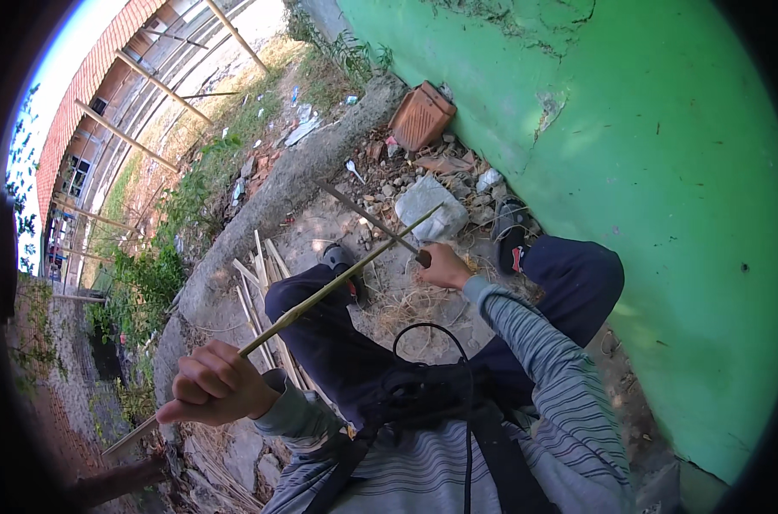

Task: The person whittles and scrapes bamboo sticks using a knife.

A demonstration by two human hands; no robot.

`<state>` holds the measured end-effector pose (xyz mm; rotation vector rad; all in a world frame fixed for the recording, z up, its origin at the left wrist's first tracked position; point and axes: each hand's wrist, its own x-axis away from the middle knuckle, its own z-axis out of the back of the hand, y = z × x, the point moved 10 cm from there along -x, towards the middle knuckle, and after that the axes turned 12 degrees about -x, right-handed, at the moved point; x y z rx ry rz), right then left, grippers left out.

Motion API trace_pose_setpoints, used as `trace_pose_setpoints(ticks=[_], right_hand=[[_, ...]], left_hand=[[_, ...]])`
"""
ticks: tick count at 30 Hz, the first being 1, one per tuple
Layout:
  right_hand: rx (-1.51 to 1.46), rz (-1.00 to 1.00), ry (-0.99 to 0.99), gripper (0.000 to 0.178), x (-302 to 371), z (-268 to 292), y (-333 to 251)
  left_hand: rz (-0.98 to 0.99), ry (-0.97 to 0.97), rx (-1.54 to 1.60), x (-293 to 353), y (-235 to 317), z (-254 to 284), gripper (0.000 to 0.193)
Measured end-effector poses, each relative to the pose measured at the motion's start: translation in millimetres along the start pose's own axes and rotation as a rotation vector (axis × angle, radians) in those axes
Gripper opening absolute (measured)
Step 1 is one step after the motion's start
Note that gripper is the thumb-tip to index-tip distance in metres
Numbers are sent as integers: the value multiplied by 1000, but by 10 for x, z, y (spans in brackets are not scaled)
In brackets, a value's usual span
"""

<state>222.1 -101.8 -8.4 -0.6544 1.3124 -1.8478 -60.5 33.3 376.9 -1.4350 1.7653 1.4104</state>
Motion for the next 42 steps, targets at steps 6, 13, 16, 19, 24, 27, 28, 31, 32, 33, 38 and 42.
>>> trace_pose_setpoints(ticks=[6,13,16,19,24,27,28,31,32,33,38,42], right_hand=[[44,129,51,21,81,-97,-163],[56,-181,138,23,113,267,892],[115,-206,110,23,110,169,863],[79,-94,125,22,146,147,762],[62,-446,116,22,223,373,1540],[104,-415,148,22,141,281,1477],[106,-418,141,22,134,190,1391],[75,-333,130,25,263,61,1233],[70,-259,140,26,254,42,1165],[87,-339,139,27,283,88,1328],[94,-583,166,24,311,318,1918],[213,-427,186,28,238,171,1613]], left_hand=[[-9,31,-24,17,50,135,67],[17,-14,29,-39,-37,41,66],[12,-5,-19,-3,26,122,66],[0,35,-55,-23,61,212,67],[14,-35,-6,-34,-41,24,66],[18,18,-13,-25,-40,101,66],[16,26,-22,-17,-6,133,66],[16,34,-40,-37,44,157,66],[7,31,-43,-48,60,146,66],[7,26,-32,-59,55,117,66],[29,-40,-25,-55,-41,94,66],[51,-12,-52,-26,-24,162,65]])
